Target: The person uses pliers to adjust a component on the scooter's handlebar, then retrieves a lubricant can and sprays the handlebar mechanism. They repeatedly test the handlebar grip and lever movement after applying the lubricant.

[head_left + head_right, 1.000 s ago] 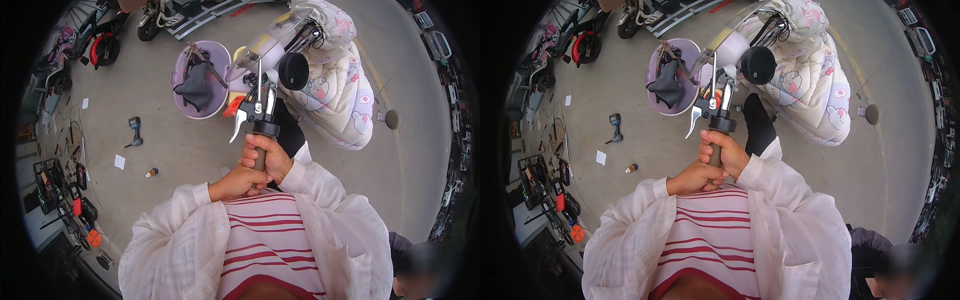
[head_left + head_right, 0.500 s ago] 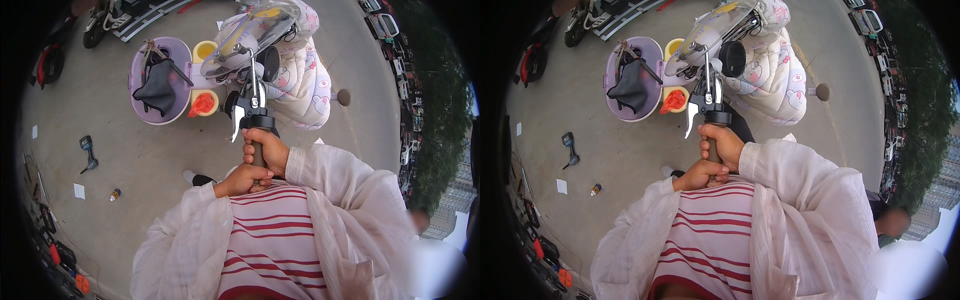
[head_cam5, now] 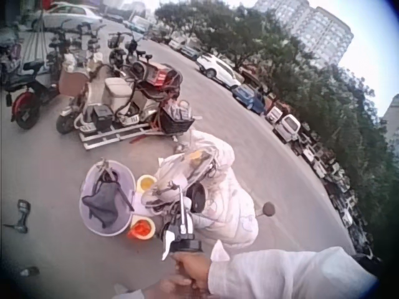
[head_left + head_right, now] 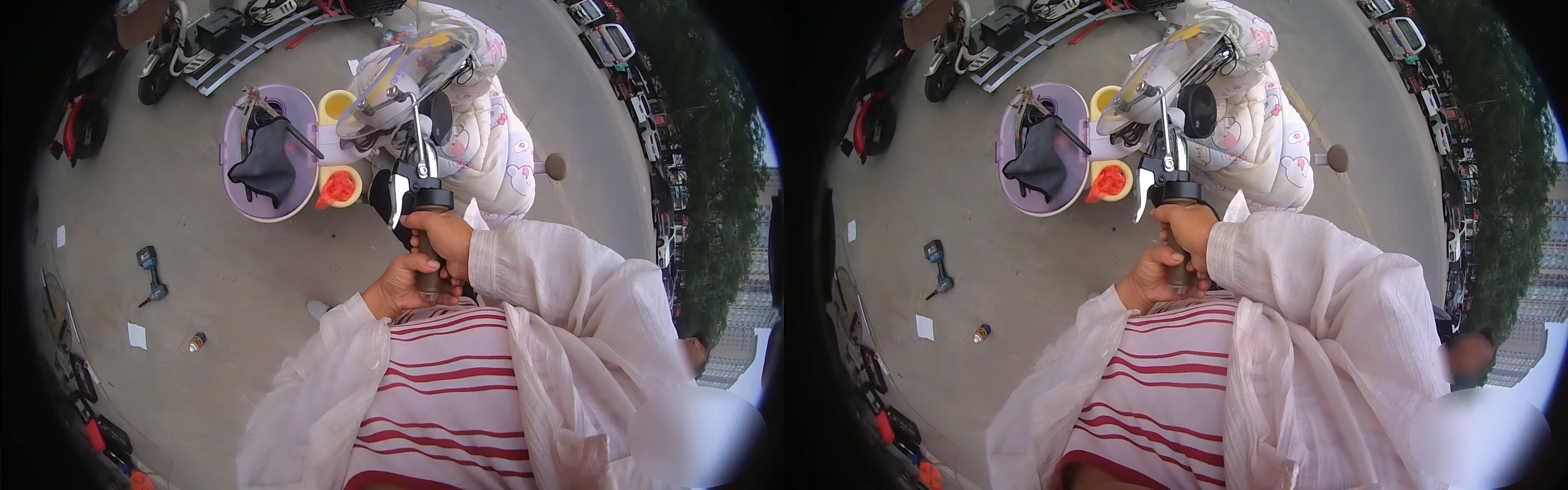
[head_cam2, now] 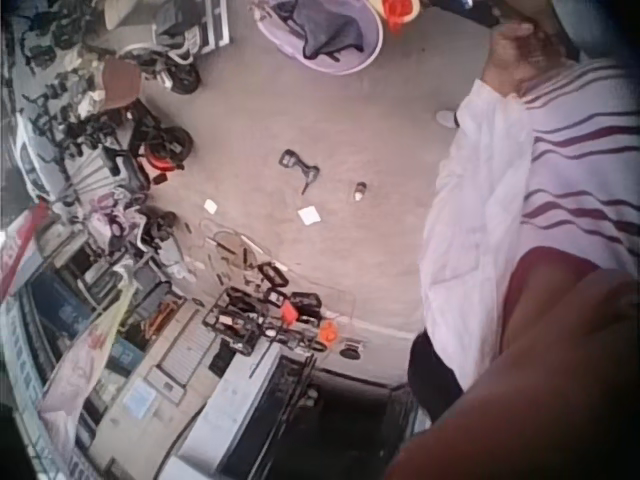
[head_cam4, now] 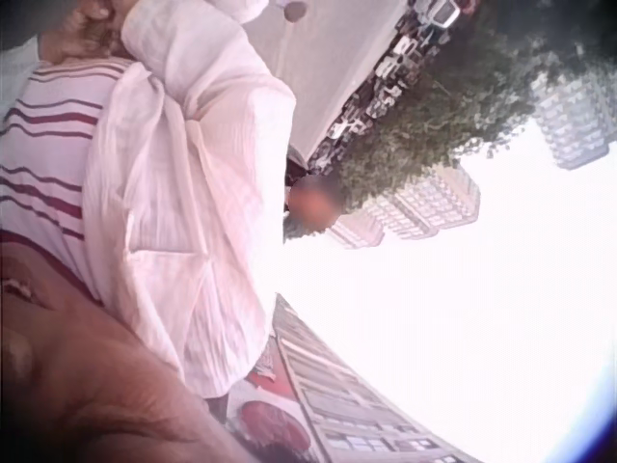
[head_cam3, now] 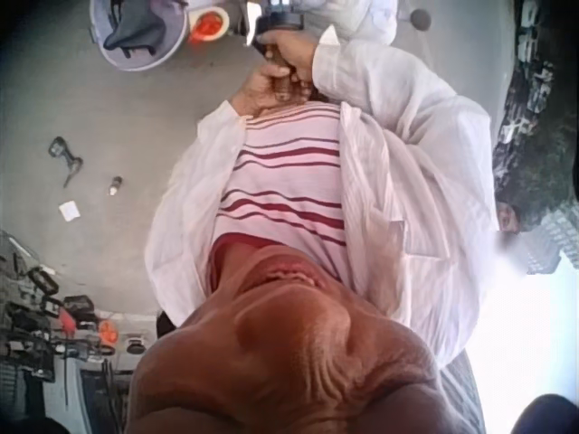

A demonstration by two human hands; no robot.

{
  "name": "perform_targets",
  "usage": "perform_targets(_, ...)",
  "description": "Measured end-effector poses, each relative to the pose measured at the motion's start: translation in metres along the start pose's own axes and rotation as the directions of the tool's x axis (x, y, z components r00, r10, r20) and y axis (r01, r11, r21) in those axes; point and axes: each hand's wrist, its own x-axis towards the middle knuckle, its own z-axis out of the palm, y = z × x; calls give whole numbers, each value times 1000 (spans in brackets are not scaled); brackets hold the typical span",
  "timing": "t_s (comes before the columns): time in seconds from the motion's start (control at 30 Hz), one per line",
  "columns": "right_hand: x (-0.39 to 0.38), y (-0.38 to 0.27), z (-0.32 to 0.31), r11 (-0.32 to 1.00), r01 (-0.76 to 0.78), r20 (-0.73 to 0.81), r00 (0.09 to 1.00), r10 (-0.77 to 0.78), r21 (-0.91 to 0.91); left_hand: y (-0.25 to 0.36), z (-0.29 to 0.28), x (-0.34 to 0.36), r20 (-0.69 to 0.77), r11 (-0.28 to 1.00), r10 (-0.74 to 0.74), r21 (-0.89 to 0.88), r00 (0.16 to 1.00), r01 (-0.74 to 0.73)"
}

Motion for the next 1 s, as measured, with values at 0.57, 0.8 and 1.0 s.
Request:
perform_targets(0.57,31,17,-25,924,-5,554,801,-226,383,17,56,1,-506,976,-113,105,855,191)
perform_targets(0.8,45,24,-31,876,-20,664,660,-350,482,12,65,12,-712,950,35,241,701,197)
perform_targets(1.0,65,39,-30,815,-43,741,445,-503,578,2,75,20,-846,935,131,279,516,220)
